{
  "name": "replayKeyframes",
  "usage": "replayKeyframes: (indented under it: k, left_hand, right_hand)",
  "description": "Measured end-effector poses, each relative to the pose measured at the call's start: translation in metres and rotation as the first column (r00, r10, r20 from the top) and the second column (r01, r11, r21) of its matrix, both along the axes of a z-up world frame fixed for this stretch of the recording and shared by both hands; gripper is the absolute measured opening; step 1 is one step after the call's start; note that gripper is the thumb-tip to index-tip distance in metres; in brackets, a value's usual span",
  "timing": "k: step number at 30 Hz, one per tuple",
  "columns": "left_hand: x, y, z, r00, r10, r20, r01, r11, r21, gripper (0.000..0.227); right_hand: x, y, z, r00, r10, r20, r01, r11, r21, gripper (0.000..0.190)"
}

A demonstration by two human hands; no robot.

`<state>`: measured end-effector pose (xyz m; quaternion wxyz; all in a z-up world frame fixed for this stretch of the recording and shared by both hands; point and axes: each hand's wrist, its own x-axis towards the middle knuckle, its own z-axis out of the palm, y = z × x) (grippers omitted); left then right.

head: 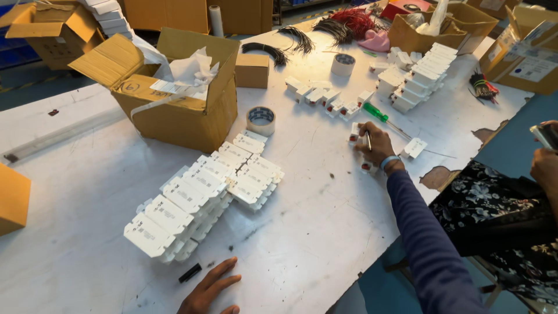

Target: The person repeatedly picks up small white plastic electrical components from a table, writes on them with a black marker, and places them into a cardboard box. Another person is visible in the background performing a similar task.

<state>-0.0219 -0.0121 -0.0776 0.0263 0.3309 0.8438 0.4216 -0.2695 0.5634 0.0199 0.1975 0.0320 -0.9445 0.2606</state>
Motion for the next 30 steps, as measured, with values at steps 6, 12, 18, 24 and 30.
replayKeyframes:
  k: [6, 12, 18, 24, 30]
  left_hand:
    - [0.019, 0.015, 0.081, 0.971, 0.097, 0.218, -0.078, 0.993, -0.093, 0.053]
    - [0.035, 0.016, 0.119, 0.989, 0.048, 0.142, -0.049, 0.999, 0.0, 0.051]
    - [0.038, 0.013, 0.118, 0.999, 0.007, 0.04, -0.008, 1.0, 0.018, 0.064]
    - [0.041, 0.01, 0.115, 0.997, 0.03, 0.076, -0.037, 0.995, 0.096, 0.082]
    - [0.04, 0.01, 0.112, 0.989, 0.064, 0.135, -0.092, 0.972, 0.216, 0.084]
  right_hand:
    - [0.092, -0.093, 0.02, 0.957, 0.286, -0.042, -0.289, 0.938, -0.193, 0.038]
    - [0.17, -0.179, 0.038, 0.892, 0.451, 0.024, -0.438, 0.877, -0.199, 0.034]
    - [0.217, -0.248, 0.053, 0.708, 0.705, 0.055, -0.682, 0.701, -0.209, 0.031]
    - [0.241, -0.291, 0.074, 0.763, 0.647, 0.001, -0.644, 0.76, -0.083, 0.04]
    - [0.238, -0.337, 0.067, 0.946, 0.246, 0.213, -0.306, 0.895, 0.324, 0.063]
